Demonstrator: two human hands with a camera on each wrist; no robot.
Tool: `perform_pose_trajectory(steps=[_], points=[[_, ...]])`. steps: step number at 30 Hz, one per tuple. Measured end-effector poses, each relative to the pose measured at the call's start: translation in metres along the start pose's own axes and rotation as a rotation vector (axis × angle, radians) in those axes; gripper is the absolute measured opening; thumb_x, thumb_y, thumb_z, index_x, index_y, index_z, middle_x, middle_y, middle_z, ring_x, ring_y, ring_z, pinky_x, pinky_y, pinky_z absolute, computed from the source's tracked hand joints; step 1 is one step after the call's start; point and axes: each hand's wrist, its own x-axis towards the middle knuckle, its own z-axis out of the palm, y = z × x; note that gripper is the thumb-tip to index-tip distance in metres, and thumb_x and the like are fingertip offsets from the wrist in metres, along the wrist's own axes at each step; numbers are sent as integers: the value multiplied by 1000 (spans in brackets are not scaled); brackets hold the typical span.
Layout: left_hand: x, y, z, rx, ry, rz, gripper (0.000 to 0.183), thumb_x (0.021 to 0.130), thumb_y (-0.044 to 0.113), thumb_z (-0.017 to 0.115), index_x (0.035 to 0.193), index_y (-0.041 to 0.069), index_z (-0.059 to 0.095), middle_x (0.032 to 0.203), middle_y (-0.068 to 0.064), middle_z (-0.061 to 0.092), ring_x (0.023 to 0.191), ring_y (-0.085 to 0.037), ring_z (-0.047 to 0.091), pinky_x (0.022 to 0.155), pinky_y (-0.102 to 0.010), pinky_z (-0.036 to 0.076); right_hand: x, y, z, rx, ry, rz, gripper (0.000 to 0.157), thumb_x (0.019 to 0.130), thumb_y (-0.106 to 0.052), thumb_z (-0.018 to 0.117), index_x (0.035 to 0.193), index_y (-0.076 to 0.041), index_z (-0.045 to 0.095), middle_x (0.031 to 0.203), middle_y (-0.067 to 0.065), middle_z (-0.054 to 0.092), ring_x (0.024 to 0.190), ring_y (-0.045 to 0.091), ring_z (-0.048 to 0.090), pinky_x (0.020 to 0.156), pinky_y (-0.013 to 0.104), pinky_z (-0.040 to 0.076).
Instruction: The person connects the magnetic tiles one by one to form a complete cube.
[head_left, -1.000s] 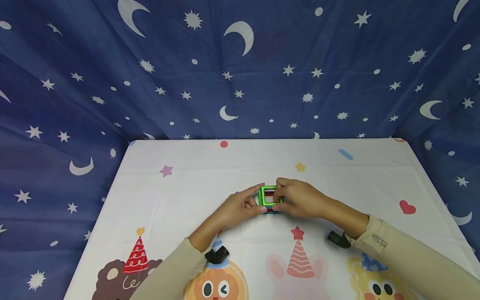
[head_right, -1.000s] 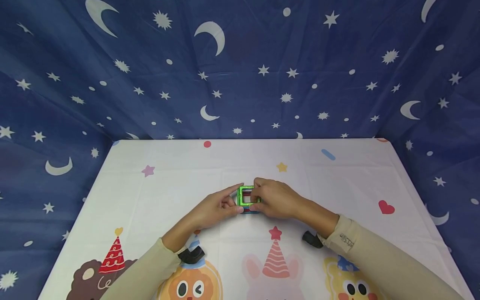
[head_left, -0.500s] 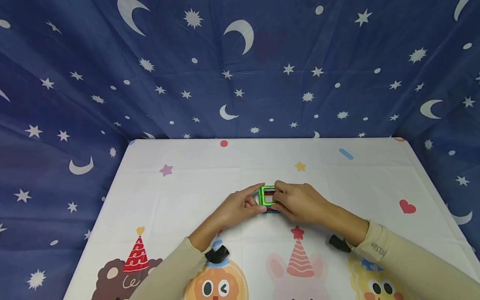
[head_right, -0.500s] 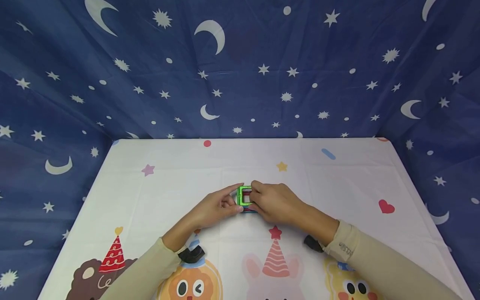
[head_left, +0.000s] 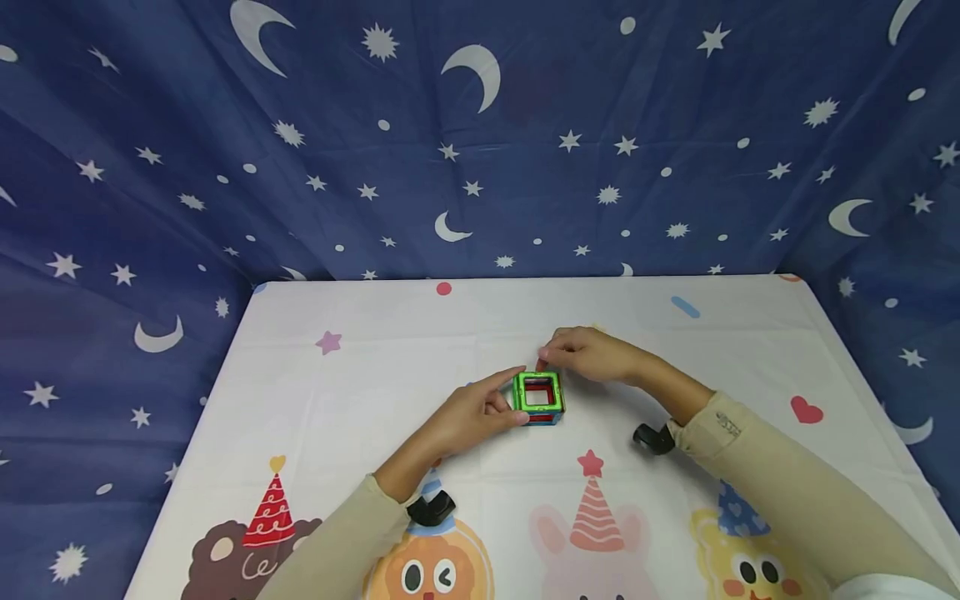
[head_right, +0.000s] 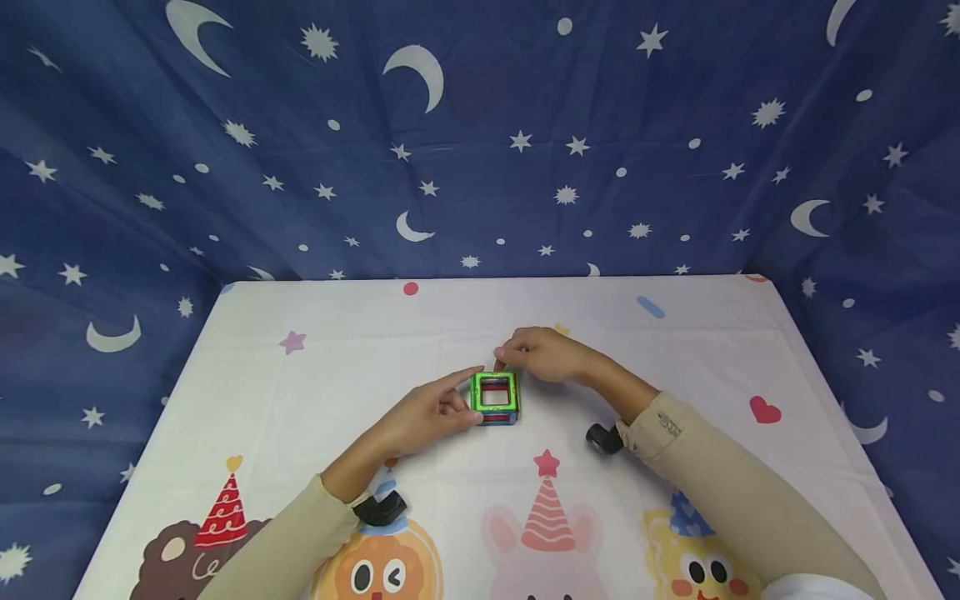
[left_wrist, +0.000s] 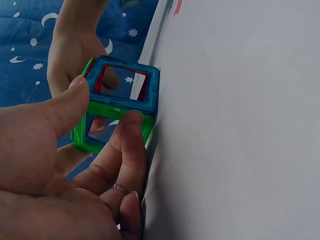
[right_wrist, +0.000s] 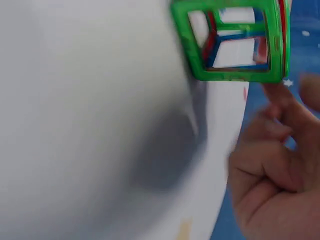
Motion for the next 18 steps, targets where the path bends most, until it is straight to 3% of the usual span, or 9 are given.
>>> perform_pose_trajectory(steps=[3,6,8,11,18], points=[[-1,0,-1,-14,-10,-4,72,94,41,74,157,33,40,88,7,71,80,-10,66,77,-30,52,18,2,-3,103,-191,99,34,105,-39,53,103,-16,78,104,1,63,100,18,51,90,37,41],[-1,1,-1,-21,-18,-6,73,94,42,74,157,34,39,88,7,71,80,-10,66,76,-30,52,27,2,-2,180,-318,155,35,105,-39,53,104,-13,77,85,-3,58,74,13,46,70,29,38],[-1,1,-1,-25,-21,-4,73,94,42,74,157,34,39,88,7,71,80,-10,66,76,-30,52,31,1,-1,243,-380,183,37,106,-35,52,103,-7,75,72,-2,52,58,13,36,57,27,30],[-1,1,-1,-30,-18,-4,73,94,41,74,157,34,39,87,6,71,79,-10,65,75,-29,51,33,0,-1,297,-402,229,36,106,-33,53,102,-5,75,64,-4,46,49,12,27,49,25,24],[-1,0,-2,-26,-9,-2,75,93,41,74,158,34,38,86,6,70,76,-10,63,73,-27,50,38,-1,-1,324,-415,265,33,105,-32,55,106,-6,75,68,-4,57,49,11,27,50,25,24]])
